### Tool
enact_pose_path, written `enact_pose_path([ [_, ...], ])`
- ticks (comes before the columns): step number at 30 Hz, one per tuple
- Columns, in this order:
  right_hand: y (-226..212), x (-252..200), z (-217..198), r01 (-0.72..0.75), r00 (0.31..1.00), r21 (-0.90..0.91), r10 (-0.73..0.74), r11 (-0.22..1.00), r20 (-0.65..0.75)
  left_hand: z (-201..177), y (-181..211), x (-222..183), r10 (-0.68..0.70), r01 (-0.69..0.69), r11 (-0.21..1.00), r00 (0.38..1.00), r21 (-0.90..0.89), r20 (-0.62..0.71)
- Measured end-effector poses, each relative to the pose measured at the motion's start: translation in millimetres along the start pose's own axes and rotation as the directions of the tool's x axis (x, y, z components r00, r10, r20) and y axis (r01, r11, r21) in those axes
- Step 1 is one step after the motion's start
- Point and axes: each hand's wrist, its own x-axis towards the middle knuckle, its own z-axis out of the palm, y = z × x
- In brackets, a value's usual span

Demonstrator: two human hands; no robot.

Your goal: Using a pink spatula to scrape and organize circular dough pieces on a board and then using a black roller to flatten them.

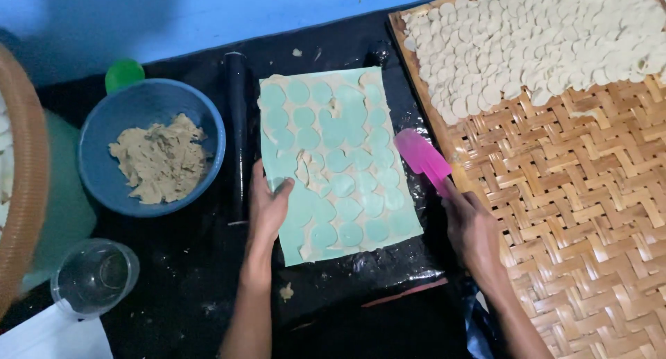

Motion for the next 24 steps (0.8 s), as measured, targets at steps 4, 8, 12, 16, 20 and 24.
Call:
enact_pose_path([
  [4, -11.6, -13.2, 10.9, -0.034, 0.999, 0.034, 0.033, 0.999, 0.017, 4.0, -10.7, -0.7, 0.028, -0.028, 0.999, 0.999, -0.025, -0.025],
  [8, -41.5, -25.0, 5.6, 0.031, 0.980, 0.093, -0.048, 0.995, 0.191, 3.2, -17.9, 0.9, 0.055, -0.050, 0.996, 0.996, 0.075, -0.066],
  [12, -50.2, -17.2, -12.2, 0.241, 0.940, 0.159, -0.271, 0.957, 0.207, 3.0, -25.3, 6.0, 0.044, -0.047, 0.997, 0.998, -0.061, -0.042],
  [16, -18.5, -2.5, -24.7, -0.007, 0.992, 0.098, -0.006, 0.995, 0.128, 5.7, -15.6, 2.5, 0.054, -0.054, 0.998, 0.998, -0.009, -0.039],
  [20, 3.5, -20.6, -25.3, 0.016, 0.993, -0.005, -0.015, 1.000, 0.115, 7.9, -23.0, 8.5, 0.027, -0.033, 0.998, 0.995, -0.054, -0.093],
  [24, 12.1, -69.6, -24.2, -0.069, 0.976, 0.036, 0.060, 0.997, 0.209, 9.0, -25.7, 10.3, 0.052, -0.067, 0.992, 0.990, -0.108, -0.130],
])
